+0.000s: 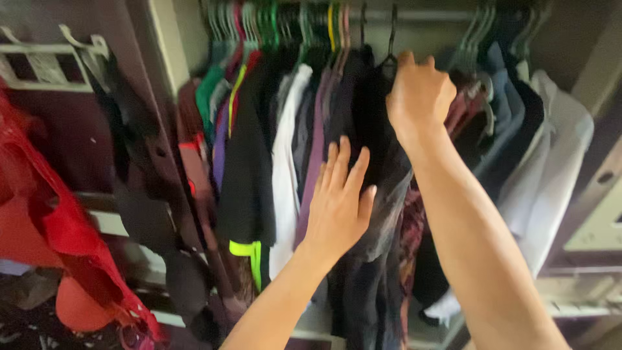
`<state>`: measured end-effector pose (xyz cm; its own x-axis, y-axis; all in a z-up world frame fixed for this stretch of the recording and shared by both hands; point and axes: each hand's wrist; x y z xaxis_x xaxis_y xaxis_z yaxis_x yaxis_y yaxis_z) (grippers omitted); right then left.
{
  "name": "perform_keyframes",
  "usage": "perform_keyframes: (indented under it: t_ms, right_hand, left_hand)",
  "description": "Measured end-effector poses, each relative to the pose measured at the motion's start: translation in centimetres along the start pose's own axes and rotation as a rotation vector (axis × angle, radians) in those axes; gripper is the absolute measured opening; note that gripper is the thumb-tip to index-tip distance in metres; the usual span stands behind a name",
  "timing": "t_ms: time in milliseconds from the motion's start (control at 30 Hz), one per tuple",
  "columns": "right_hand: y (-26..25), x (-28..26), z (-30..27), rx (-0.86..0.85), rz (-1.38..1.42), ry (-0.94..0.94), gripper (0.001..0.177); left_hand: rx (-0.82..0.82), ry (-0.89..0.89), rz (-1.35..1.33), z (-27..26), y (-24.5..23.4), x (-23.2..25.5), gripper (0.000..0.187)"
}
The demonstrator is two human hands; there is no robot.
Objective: The person picks up various garments from a pile, folds them, places them on hangers, and hangs them in a wardrobe. The person handles a dark shirt, a red polo, a light-colored top, and a dark hoodie, placing each on a hanger and into the closet.
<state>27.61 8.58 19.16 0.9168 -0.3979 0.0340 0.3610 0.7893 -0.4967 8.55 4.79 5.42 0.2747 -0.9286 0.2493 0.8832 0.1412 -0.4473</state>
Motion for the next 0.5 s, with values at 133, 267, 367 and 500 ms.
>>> perform_keyframes:
  t_ms: [133, 267, 367, 500]
  right_hand:
    - [1.9, -0.7, 2.3, -0.046, 0.019, 0.057, 0.042]
    - [4.3, -1.2, 3.6, -0.1, 0.095, 0.038, 0.034]
    - [5.8, -1.6, 0.9, -0.186, 0.34, 0.074, 0.042]
    - [6.6, -4.3, -12.5, 0.119, 0.699, 0.017, 0.073]
  left_hand:
    - [-0.03, -0.015, 0.045, -0.3, -1.1, -0.5, 0.065]
    - [-0.067, -0.015, 0.031, -1.2, -1.2, -0.7, 0.062]
    - [-0.052, -0.02, -0.027, -2.9, -0.8, -0.7, 0.06]
    - [0.02, -0.059, -0.202, -7.1, 0.1, 0.7, 0.053]
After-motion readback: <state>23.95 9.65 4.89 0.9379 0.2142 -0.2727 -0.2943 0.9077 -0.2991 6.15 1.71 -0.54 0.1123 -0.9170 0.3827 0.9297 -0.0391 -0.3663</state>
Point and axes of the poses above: each hand's wrist, its own z-axis towards the middle knuckle, its own y-axis out of the palm, x = y × z, and after that the axes turned 5 degrees about -x, right-handed
